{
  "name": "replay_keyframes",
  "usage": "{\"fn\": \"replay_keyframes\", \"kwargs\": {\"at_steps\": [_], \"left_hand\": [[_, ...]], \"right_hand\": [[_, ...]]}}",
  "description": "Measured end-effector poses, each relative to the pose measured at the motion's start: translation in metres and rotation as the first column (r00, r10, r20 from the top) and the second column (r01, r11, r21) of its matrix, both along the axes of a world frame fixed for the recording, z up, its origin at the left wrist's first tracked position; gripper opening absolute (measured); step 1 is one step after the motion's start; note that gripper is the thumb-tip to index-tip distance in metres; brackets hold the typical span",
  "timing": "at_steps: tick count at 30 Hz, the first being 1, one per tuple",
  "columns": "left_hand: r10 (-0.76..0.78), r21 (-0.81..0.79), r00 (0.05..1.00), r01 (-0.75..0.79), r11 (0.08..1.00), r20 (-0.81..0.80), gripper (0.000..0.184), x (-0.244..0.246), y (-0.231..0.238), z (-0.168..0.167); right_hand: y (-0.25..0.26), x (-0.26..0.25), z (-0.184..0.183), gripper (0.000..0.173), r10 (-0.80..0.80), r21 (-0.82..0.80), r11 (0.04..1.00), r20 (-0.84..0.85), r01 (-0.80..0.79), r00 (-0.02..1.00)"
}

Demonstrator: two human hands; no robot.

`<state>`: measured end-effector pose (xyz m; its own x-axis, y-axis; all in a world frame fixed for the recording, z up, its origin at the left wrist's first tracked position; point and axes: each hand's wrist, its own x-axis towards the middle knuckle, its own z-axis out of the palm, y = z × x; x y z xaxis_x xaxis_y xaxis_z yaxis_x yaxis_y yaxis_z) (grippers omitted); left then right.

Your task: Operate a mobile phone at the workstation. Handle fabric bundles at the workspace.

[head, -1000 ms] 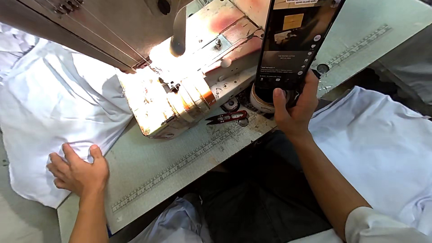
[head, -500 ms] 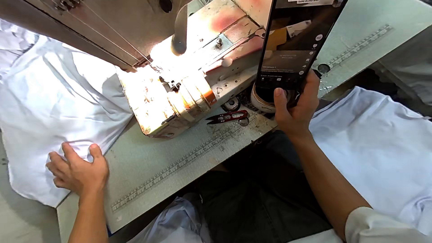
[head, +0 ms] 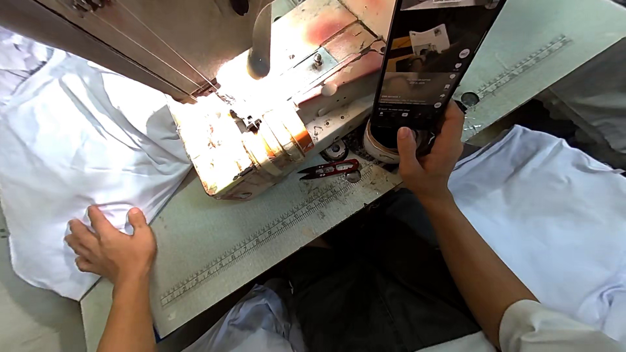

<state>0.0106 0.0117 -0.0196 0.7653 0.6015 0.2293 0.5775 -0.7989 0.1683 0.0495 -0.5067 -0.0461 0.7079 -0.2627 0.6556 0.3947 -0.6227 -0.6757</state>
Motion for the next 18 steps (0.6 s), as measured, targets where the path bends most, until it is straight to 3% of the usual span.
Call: {"fn": "replay_keyframes", "kwargs": {"at_steps": [18], "left_hand": [[-0.006,-0.015,1.000,0.006,1.000,0.002,0.079,-0.0008,-0.0017,0.0012]], "right_hand": [[-0.0002,0.0006,-0.0008,0.061,-0.006,-0.021,1.000,0.010,0.006,1.000]]}}
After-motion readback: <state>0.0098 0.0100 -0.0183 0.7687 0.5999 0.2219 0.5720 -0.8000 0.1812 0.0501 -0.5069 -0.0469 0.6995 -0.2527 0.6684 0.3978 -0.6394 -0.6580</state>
